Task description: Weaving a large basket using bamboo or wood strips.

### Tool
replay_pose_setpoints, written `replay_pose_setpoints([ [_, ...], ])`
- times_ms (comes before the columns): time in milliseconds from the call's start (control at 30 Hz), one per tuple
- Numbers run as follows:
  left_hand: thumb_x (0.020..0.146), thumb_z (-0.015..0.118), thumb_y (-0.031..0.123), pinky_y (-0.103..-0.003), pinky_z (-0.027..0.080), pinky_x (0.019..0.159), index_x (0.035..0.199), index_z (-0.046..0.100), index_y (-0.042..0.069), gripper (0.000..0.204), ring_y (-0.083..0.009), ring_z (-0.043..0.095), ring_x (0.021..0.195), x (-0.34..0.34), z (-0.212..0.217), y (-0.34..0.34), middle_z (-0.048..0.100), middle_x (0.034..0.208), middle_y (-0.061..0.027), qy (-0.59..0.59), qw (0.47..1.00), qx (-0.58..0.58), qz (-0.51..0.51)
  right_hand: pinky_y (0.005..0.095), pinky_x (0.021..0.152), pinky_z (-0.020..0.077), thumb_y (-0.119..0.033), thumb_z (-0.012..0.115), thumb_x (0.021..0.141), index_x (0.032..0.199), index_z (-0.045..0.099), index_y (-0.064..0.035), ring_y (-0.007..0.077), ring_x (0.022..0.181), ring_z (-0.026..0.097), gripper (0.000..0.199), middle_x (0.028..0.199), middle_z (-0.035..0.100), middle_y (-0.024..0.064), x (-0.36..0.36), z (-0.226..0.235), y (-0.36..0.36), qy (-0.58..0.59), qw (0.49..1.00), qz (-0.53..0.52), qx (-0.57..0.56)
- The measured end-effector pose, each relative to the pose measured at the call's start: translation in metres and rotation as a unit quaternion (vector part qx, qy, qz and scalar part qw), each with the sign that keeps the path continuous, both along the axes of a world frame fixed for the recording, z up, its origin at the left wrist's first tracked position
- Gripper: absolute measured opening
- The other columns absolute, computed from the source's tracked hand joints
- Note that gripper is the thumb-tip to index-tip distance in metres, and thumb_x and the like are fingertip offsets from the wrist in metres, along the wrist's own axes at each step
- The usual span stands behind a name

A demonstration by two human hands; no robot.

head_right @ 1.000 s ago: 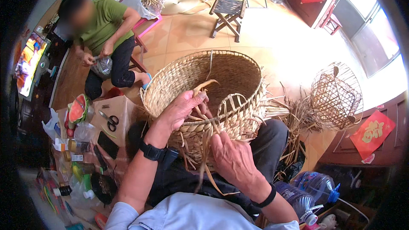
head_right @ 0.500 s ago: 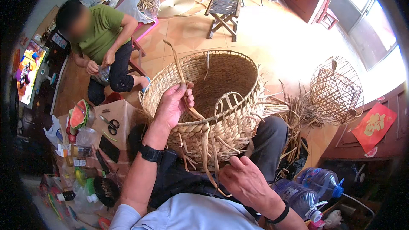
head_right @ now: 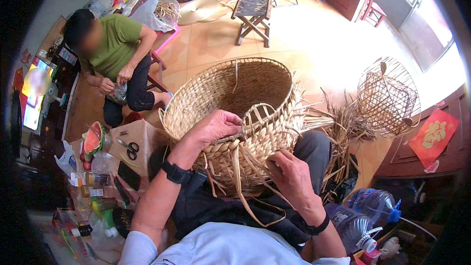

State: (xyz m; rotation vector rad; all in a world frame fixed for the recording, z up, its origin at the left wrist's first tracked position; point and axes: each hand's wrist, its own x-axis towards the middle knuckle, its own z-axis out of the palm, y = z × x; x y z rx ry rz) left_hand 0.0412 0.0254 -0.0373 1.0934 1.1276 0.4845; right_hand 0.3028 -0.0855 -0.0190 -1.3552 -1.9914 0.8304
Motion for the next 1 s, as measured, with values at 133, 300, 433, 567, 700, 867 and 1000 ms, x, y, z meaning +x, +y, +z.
replay_pose_setpoints([
  [133,0.1,0.072,0.01,-0.022,0.056,0.076,0.112,0.077,-0.002,0.018,-0.0073,0.069,0.085,0.0,0.0,0.002,0.077,0.097,-0.0022,-0.083,0.995,-0.017,-0.055,0.0452,0.069,0.0558,-0.008,0.075,0.09,0.103,0.069,-0.005,0.0383,0.084,0.069,0.014,0.096,0.065,0.0152,-0.013,-0.011,0.008,-0.007,0.998,0.001,0.055],
  [300,0.1,0.071,0.009,-0.023,0.056,0.077,0.113,0.076,-0.001,0.017,-0.0062,0.069,0.084,-0.003,0.007,0.001,0.077,0.098,-0.0022,-0.114,0.986,-0.09,-0.081,0.0435,0.065,0.055,-0.009,0.076,0.089,0.113,0.066,-0.0087,0.0348,0.08,0.069,0.026,0.094,0.064,0.0122,-0.026,-0.004,0.015,-0.011,0.994,-0.027,0.106],
  [433,0.1,0.07,0.008,-0.022,0.055,0.084,0.119,0.071,0.0,0.02,-0.0053,0.066,0.093,-0.004,-0.001,0.004,0.073,0.107,0.0,-0.152,0.979,-0.062,-0.118,0.0411,0.062,0.054,-0.011,0.078,0.087,0.119,0.063,-0.0109,0.0322,0.075,0.069,0.035,0.092,0.062,0.0101,-0.039,-0.001,0.026,-0.046,0.987,-0.015,0.156],
  [567,0.101,0.07,0.008,-0.023,0.053,0.088,0.122,0.064,0.001,0.023,-0.0052,0.063,0.1,-0.002,-0.008,0.004,0.068,0.11,0.0018,-0.138,0.986,0.018,-0.09,0.0428,0.062,0.0541,-0.01,0.074,0.087,0.117,0.063,-0.0095,0.0333,0.074,0.069,0.032,0.092,0.062,0.0111,-0.044,-0.004,0.032,-0.113,0.977,-0.012,0.178],
  [700,0.104,0.067,0.015,-0.022,0.051,0.089,0.123,0.061,0.003,0.023,-0.005,0.06,0.099,0.003,-0.002,0.001,0.065,0.108,0.0033,-0.123,0.987,0.027,-0.097,0.0452,0.063,0.0547,-0.008,0.07,0.09,0.116,0.063,-0.0079,0.0351,0.075,0.069,0.027,0.09,0.063,0.013,-0.039,-0.004,0.036,-0.118,0.981,0.007,0.154],
  [867,0.11,0.056,0.043,-0.024,0.049,0.088,0.116,0.066,0.003,0.041,-0.0042,0.057,0.096,0.0,-0.001,-0.002,0.064,0.102,0.0051,-0.122,0.989,0.033,-0.076,0.045,0.061,0.0557,-0.006,0.065,0.094,0.1,0.057,-0.0039,0.0355,0.072,0.068,0.011,0.083,0.061,0.0151,-0.021,0.019,0.033,-0.192,0.974,0.074,0.1],
  [1000,0.11,0.056,0.044,-0.024,0.049,0.088,0.116,0.066,0.002,0.043,-0.0045,0.057,0.095,-0.004,0.005,-0.007,0.064,0.101,0.0051,-0.105,0.989,0.072,-0.074,0.0412,0.056,0.0551,-0.003,0.07,0.087,0.094,0.056,-0.0057,0.0314,0.07,0.067,0.015,0.078,0.06,0.0101,0.024,0.04,0.007,-0.237,0.963,0.086,0.1],
])
